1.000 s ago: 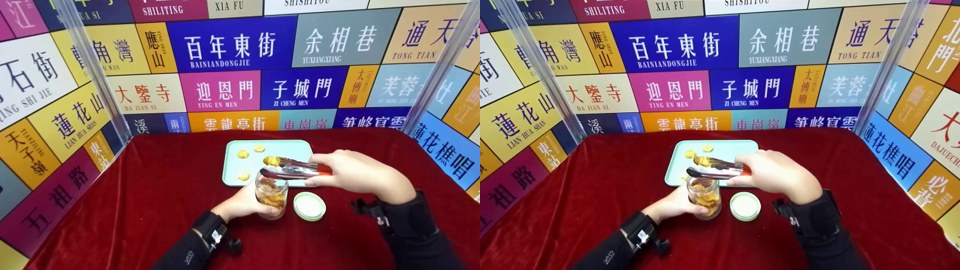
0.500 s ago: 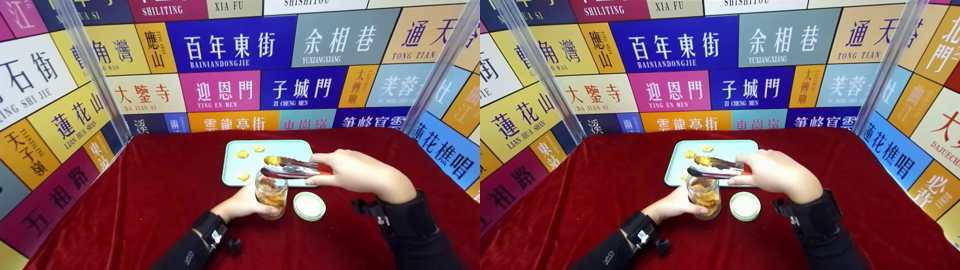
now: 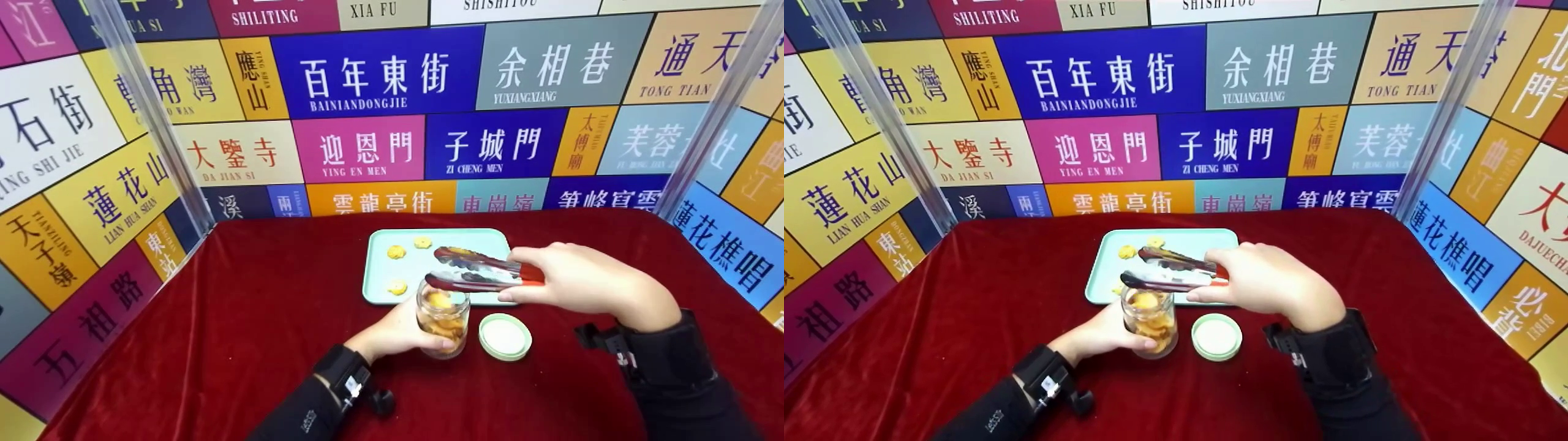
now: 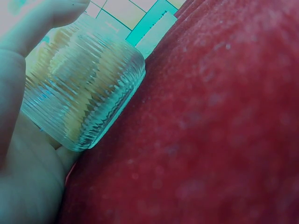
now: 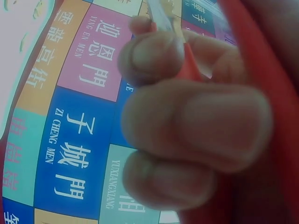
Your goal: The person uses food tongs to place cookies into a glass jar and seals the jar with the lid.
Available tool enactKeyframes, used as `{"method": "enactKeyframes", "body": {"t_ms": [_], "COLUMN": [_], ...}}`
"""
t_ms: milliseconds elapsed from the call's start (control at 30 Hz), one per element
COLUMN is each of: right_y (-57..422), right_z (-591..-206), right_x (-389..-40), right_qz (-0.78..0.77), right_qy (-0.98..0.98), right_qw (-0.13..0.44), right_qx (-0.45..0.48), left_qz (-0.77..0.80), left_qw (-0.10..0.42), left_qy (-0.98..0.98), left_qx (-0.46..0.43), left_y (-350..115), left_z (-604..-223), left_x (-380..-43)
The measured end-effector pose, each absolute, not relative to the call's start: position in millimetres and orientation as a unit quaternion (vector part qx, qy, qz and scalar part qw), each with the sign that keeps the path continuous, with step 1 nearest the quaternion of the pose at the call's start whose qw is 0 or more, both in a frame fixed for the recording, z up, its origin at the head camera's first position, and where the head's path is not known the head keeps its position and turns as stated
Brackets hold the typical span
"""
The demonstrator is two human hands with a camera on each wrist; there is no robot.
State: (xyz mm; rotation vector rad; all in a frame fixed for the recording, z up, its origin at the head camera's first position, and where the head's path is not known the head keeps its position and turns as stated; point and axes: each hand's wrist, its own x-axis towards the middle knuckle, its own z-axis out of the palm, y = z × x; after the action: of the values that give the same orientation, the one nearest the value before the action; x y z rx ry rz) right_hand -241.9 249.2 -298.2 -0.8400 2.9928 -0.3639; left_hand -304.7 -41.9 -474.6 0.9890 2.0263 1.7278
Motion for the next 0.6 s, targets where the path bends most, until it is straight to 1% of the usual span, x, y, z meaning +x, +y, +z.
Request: {"method": "enactKeyframes", "body": {"t_ms": [333, 600], "right_y": [250.2, 250.7], "right_z": [-297.6, -301.3], "right_x": [-243.2, -249.6], "right_qz": [-0.122, -0.115], "right_qy": [0.958, 0.962], "right_qw": [0.012, -0.033], "right_qx": [-0.258, -0.247], "left_qz": [0.607, 0.607], "left_qw": [0.144, 0.144], "left_qy": [0.694, 0.699], "left_qx": [0.359, 0.348], "left_y": [-41.8, -42.0], "left_z": [-473.2, -473.0], "left_x": [-303.5, -303.5]}}
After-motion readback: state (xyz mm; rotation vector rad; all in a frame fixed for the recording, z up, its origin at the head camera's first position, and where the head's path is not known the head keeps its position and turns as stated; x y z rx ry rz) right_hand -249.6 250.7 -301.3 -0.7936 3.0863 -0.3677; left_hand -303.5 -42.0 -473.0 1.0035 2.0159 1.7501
